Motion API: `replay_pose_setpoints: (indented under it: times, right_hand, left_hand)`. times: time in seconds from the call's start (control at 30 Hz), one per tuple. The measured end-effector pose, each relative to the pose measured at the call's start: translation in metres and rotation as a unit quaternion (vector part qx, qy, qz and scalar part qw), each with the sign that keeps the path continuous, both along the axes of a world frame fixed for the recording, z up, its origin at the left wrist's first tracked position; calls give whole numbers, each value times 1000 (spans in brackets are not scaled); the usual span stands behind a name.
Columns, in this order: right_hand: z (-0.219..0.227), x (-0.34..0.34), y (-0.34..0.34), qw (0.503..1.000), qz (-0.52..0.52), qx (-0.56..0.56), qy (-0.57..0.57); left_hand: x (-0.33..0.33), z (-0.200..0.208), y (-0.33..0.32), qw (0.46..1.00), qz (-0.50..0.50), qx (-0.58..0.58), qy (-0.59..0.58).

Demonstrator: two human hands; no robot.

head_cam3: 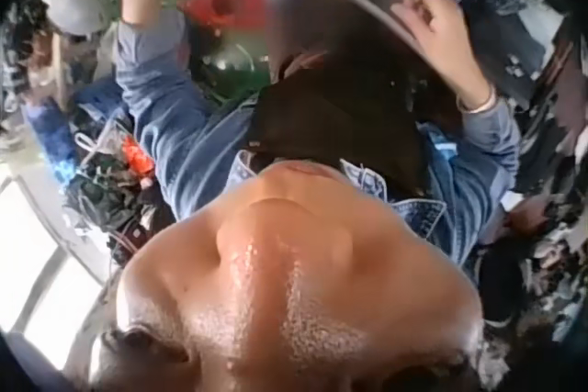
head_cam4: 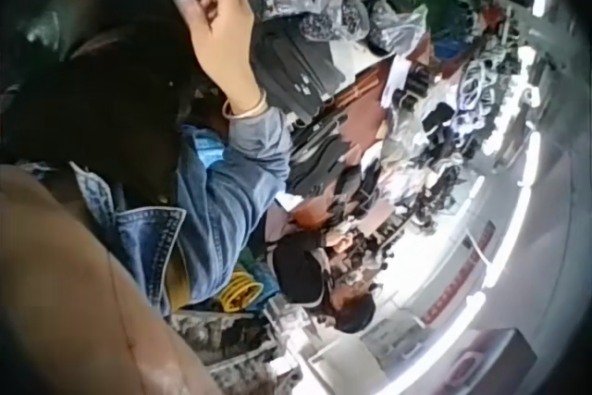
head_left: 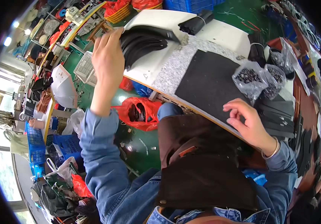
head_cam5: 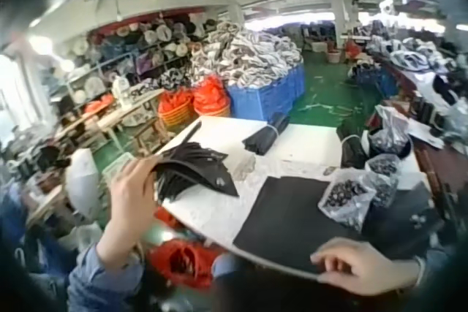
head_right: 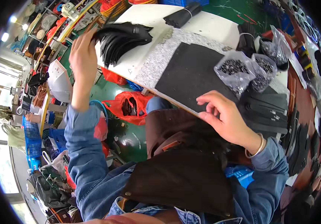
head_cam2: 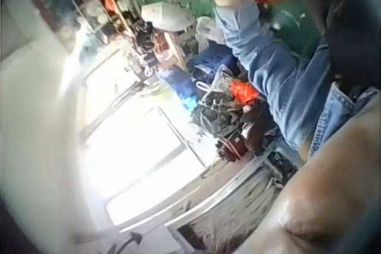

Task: Attaching metal fasteners to black fabric strips and packaging them into red bags.

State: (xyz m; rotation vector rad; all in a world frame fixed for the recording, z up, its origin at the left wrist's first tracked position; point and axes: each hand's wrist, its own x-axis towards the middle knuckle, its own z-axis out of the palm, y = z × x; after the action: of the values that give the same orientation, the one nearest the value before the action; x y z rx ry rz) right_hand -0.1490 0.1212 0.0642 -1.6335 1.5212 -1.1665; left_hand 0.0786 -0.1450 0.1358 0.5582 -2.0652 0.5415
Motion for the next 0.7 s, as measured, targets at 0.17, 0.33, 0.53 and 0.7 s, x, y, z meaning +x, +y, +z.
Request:
replay_pose_setpoints:
  times: [0.17, 0.33, 0.53, 0.7]
  right_hand:
    - [-25, 25, -81, 947, 30, 157, -278]
    - [-36, 69, -217, 860, 2, 216, -462]
    - [-51, 101, -333, 775, -40, 189, -602]
    - [-79, 122, -346, 718, -159, 167, -657]
  left_hand:
    - [-15, -71, -111, 990, 68, 62, -109]
    - [-18, -99, -120, 978, 50, 164, -119]
    - [-9, -90, -140, 953, -163, 59, -247]
    - [47, -64, -169, 878, -276, 384, -69]
